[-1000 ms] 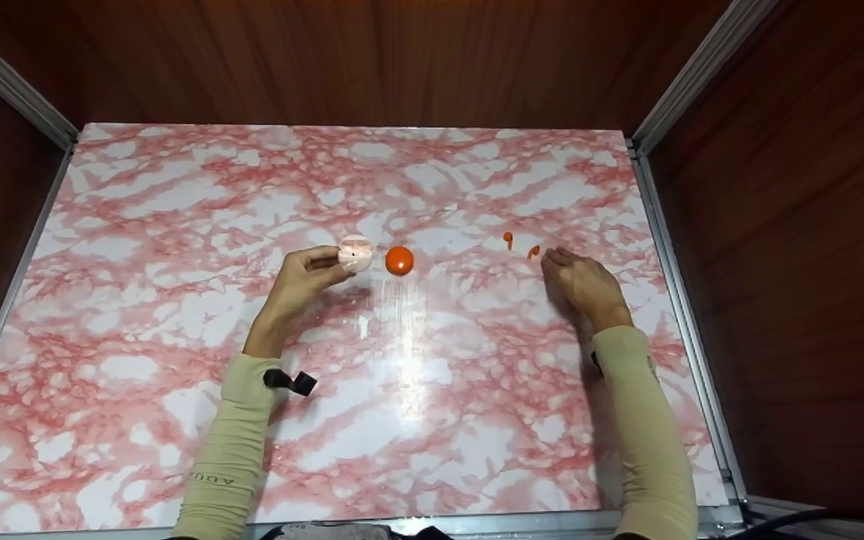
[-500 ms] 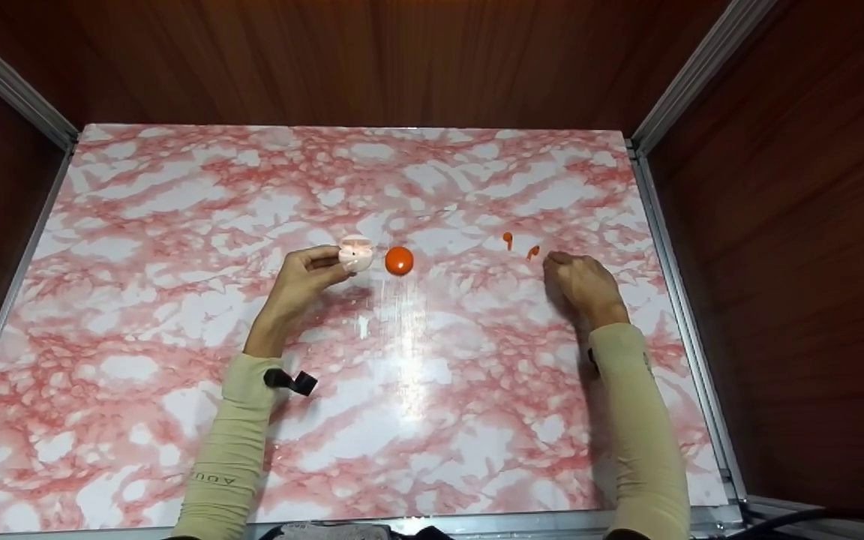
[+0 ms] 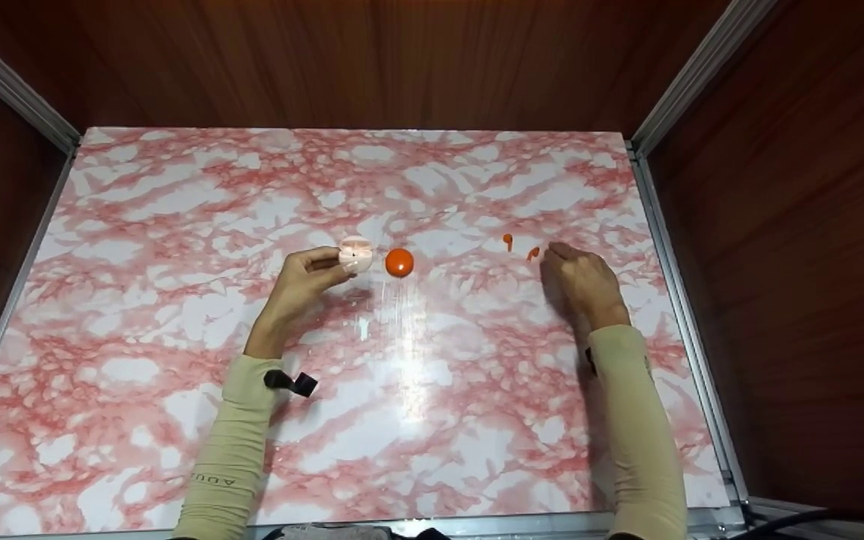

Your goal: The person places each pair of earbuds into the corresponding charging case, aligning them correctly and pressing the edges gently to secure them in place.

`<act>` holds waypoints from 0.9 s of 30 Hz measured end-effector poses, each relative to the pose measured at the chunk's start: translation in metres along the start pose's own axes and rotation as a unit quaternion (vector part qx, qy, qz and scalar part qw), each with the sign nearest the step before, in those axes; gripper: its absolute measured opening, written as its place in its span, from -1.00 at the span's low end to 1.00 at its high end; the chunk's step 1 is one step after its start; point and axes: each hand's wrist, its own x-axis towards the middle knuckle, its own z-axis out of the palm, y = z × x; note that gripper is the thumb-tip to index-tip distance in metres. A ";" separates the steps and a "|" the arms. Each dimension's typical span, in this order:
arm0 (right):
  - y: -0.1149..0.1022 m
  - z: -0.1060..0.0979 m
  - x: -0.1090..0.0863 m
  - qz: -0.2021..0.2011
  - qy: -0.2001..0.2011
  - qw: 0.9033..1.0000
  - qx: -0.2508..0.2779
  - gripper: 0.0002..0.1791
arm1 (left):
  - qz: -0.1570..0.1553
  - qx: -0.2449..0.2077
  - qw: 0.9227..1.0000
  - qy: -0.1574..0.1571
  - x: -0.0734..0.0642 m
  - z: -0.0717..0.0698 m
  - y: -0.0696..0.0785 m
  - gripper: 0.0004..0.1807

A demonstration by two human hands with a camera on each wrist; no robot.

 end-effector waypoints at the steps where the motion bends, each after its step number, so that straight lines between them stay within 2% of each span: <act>1: -0.001 0.000 0.002 0.001 0.014 1.000 0.008 -0.52 | 0.000 0.003 1.000 -0.001 0.000 0.000 0.000 -0.59; 9: -0.030 -0.002 0.027 0.004 0.111 0.991 0.072 -0.66 | 0.001 0.010 1.000 -0.010 -0.002 0.002 0.001 -0.58; 15: -0.060 0.000 0.047 0.017 0.179 0.972 0.151 -0.72 | 0.007 0.022 1.000 -0.009 -0.002 0.003 0.001 -0.59; 19: -0.079 0.001 0.060 0.031 0.218 0.954 0.204 -0.74 | 0.007 0.034 0.999 -0.014 -0.001 0.004 -0.001 -0.58; 21: -0.088 0.000 0.066 0.047 0.234 0.942 0.236 -0.73 | 0.006 0.034 0.999 -0.015 -0.001 0.005 -0.001 -0.57; 23: -0.098 -0.001 0.073 0.065 0.244 0.925 0.285 -0.73 | 0.003 0.032 0.999 -0.013 -0.001 0.006 -0.001 -0.57; 25: -0.108 -0.002 0.080 0.083 0.243 0.901 0.349 -0.73 | 0.003 0.029 0.999 -0.014 0.000 0.007 -0.002 -0.58; 27: -0.118 -0.003 0.085 0.097 0.229 0.873 0.421 -0.75 | 0.005 0.025 1.000 -0.017 0.000 0.008 -0.003 -0.58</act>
